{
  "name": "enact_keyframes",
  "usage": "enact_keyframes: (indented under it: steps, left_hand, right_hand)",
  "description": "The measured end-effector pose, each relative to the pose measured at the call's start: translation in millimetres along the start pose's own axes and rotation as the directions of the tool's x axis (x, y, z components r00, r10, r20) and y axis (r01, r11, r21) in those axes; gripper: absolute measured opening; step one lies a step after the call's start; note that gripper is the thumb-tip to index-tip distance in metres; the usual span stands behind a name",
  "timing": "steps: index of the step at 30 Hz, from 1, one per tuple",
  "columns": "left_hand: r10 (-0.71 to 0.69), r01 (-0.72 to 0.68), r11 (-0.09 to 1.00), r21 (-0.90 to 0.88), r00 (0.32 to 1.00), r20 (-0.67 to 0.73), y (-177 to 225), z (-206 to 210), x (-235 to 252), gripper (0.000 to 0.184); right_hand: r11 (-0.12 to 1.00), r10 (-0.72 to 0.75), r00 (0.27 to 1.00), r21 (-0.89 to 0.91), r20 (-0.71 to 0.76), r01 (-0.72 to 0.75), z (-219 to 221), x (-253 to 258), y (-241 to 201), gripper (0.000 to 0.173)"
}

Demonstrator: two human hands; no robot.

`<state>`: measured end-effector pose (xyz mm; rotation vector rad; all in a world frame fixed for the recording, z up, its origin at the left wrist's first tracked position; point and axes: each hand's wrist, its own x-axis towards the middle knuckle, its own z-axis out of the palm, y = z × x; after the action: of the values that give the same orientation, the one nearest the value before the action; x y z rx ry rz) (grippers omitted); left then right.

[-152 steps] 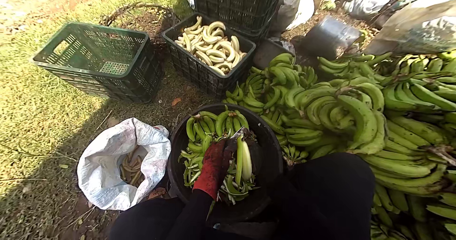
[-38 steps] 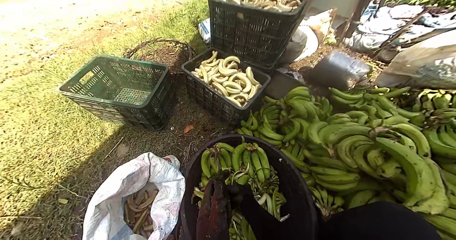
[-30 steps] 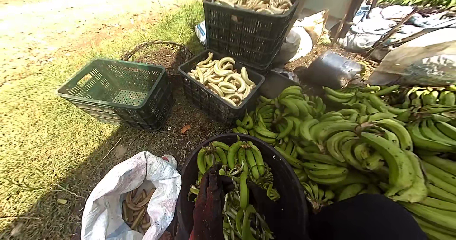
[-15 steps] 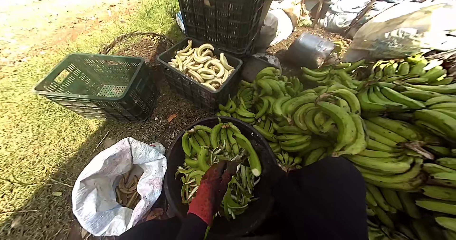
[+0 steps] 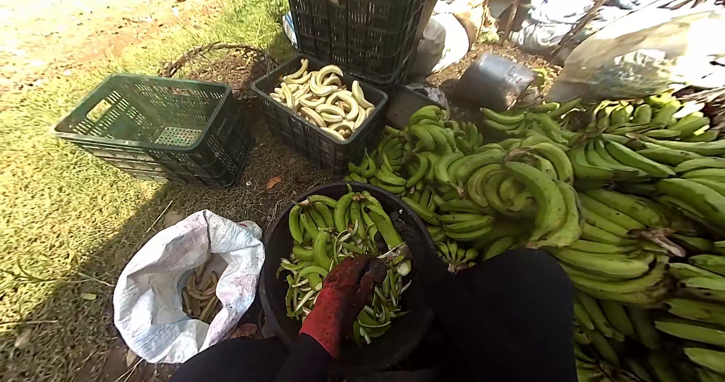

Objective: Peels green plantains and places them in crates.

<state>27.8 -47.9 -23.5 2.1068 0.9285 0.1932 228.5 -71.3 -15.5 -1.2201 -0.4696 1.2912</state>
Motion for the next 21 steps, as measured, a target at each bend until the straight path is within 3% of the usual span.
enact_keyframes:
  steps: [2, 5, 7, 10, 12, 14, 17, 19, 21]
  left_hand:
    - [-0.035, 0.035, 0.999, 0.029, 0.999, -0.001, -2.8, -1.8, 3.4, 0.044]
    - [-0.124, 0.133, 0.982, 0.137, 0.990, -0.070, -6.2, -4.5, 9.1, 0.044]
    - [-0.191, 0.224, 0.951, 0.214, 0.967, -0.166, -7.0, -7.8, 14.5, 0.047]
    - [-0.329, 0.423, 0.885, 0.195, 0.864, -0.382, -18.0, -21.4, 27.7, 0.051]
    - [-0.404, 0.506, 0.858, 0.092, 0.774, -0.487, -28.2, -39.6, 33.7, 0.052]
    - [-0.369, 0.444, 0.895, 0.043, 0.791, -0.489, -27.3, -51.1, 30.2, 0.050]
    - [-0.282, 0.282, 0.958, -0.046, 0.907, -0.313, -15.8, -39.6, 12.9, 0.046]
    - [-0.267, 0.247, 0.957, -0.154, 0.955, -0.127, -3.3, -27.6, -0.2, 0.049]
    - [-0.244, 0.232, 0.944, -0.234, 0.970, -0.023, 7.0, -17.1, -10.5, 0.048]
  right_hand:
    - [0.998, 0.013, 1.000, 0.054, -0.007, -0.013, 8.8, -7.8, 0.3, 0.042]
    - [0.999, 0.006, 0.984, 0.037, -0.178, 0.001, 25.2, -16.4, 11.5, 0.042]
    - [0.992, 0.102, 0.973, 0.100, -0.205, -0.083, 27.0, -12.4, 39.2, 0.044]
    - [0.901, 0.368, 0.928, 0.264, -0.050, -0.343, 28.3, -15.5, 72.8, 0.061]
    - [0.888, 0.410, 0.912, 0.213, 0.030, -0.406, 28.0, -29.0, 90.6, 0.070]
    - [0.914, 0.357, 0.931, 0.181, 0.070, -0.364, 18.8, -29.3, 101.1, 0.067]
    - [0.967, 0.234, 0.972, 0.117, -0.038, -0.228, 17.4, -18.5, 67.2, 0.047]
    - [1.000, 0.005, 0.991, -0.023, -0.131, -0.008, 14.9, -5.3, 45.8, 0.042]
    - [0.954, -0.241, 0.955, -0.220, -0.172, 0.202, 10.5, 6.4, 31.3, 0.047]
